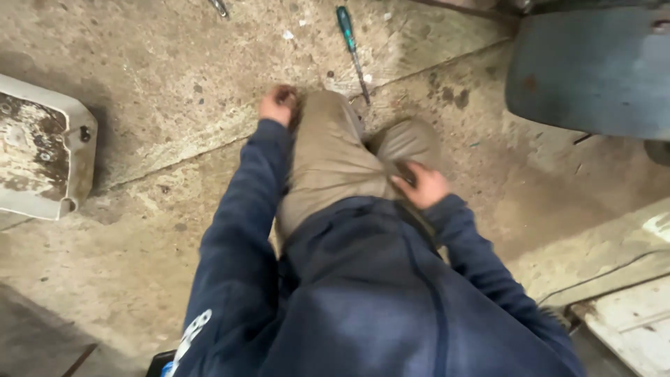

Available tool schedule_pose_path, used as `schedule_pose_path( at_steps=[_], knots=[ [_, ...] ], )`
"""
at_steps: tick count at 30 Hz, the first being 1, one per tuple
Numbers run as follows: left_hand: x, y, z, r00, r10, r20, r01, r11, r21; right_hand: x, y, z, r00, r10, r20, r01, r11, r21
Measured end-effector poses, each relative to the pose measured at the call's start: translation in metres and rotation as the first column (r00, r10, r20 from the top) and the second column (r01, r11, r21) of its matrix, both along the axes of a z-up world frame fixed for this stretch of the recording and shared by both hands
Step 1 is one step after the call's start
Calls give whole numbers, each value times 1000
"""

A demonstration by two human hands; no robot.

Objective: The person uses a wrench to tighten bolts on a large, grey metal machine. They manipulate the tool with both hands to secure the fasteners on the side of the equipment.

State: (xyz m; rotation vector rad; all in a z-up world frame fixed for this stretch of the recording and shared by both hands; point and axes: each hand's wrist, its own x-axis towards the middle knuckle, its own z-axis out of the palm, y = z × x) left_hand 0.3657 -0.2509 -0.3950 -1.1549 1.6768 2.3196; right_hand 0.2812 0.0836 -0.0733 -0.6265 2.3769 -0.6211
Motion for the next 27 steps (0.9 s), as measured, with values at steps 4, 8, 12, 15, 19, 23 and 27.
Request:
schedule_pose_path(
  at_steps=[4,8,12,15,19,23,27],
  knots=[
    [-39,-31,-58,893,-285,348,443,687,-576,23,55,-6,975,-142,171,104,971,217],
    [-84,-10,-31,908,-340,244,375,401,-836,55,66,-7,885,-438,155,413,894,171],
    [-115,42,-61,667,-600,443,717,355,-599,51,59,-17,911,-408,59,390,900,195],
    [-134,46,-48,552,-643,531,809,261,-526,45,64,-22,917,-396,52,377,902,210],
    [-140,46,-65,515,-730,450,764,152,-627,40,61,-22,867,-491,87,466,860,208],
    [-139,34,-34,487,-763,425,834,262,-485,35,61,-19,857,-500,127,471,859,203],
    [-124,41,-29,751,-655,85,643,695,-321,12,47,-23,825,-546,143,518,833,192]
  ],
)
